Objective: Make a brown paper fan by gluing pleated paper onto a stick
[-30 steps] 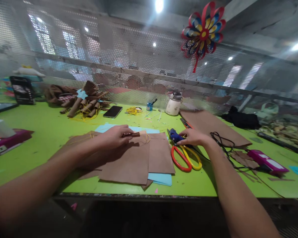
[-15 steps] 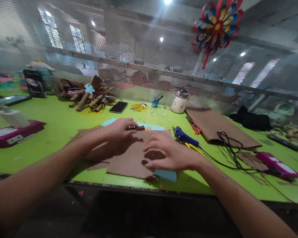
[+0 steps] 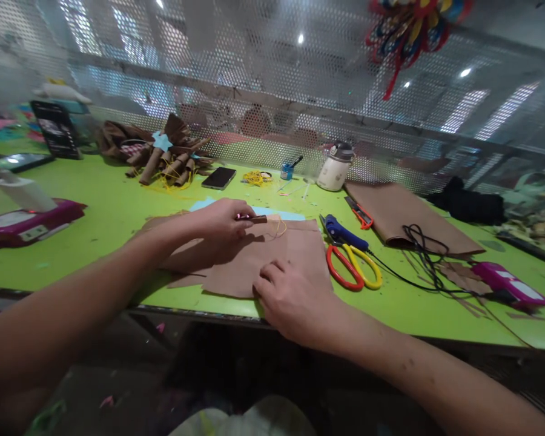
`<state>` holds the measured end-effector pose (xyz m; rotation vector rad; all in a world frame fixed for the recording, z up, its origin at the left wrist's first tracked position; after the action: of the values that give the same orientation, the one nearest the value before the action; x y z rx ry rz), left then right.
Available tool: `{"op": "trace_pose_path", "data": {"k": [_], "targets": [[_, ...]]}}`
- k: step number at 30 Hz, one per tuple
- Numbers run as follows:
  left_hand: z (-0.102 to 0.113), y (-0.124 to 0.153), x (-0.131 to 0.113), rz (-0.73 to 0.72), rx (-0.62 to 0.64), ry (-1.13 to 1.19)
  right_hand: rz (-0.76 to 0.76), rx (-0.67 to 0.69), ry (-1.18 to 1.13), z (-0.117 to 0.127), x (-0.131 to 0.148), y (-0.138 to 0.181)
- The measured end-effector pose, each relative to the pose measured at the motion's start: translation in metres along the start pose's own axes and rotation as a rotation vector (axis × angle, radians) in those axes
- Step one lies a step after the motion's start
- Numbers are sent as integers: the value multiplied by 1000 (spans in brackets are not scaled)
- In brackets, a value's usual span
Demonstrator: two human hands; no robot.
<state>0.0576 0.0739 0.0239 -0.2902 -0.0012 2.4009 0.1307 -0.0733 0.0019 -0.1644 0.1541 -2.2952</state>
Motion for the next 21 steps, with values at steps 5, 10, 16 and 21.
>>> {"op": "trace_pose_path", "data": {"k": [5,10,16,21], "targets": [[7,-1,-4,-65,-80,-50,52,-122,52,14,-1,4],[11,-1,-3,-82,-101,-68,91,-206,168,31,-14,5],[-1,-2,-3,-143,-27,28,7,-195,115,18,-54,-5],[-14,1,-6,-197,72,74,-15,-226,-53,11,-65,-2]]}}
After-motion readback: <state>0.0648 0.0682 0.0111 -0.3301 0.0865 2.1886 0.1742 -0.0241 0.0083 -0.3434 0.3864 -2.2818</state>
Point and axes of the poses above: each hand's wrist, its own y-axis away from the middle knuckle, its own z-axis out of the back of the hand, x = y × z, the point moved 8 cm from there along -y, towards the middle knuckle, and after that the axes turned 6 degrees about -y, right-handed, at the moved point
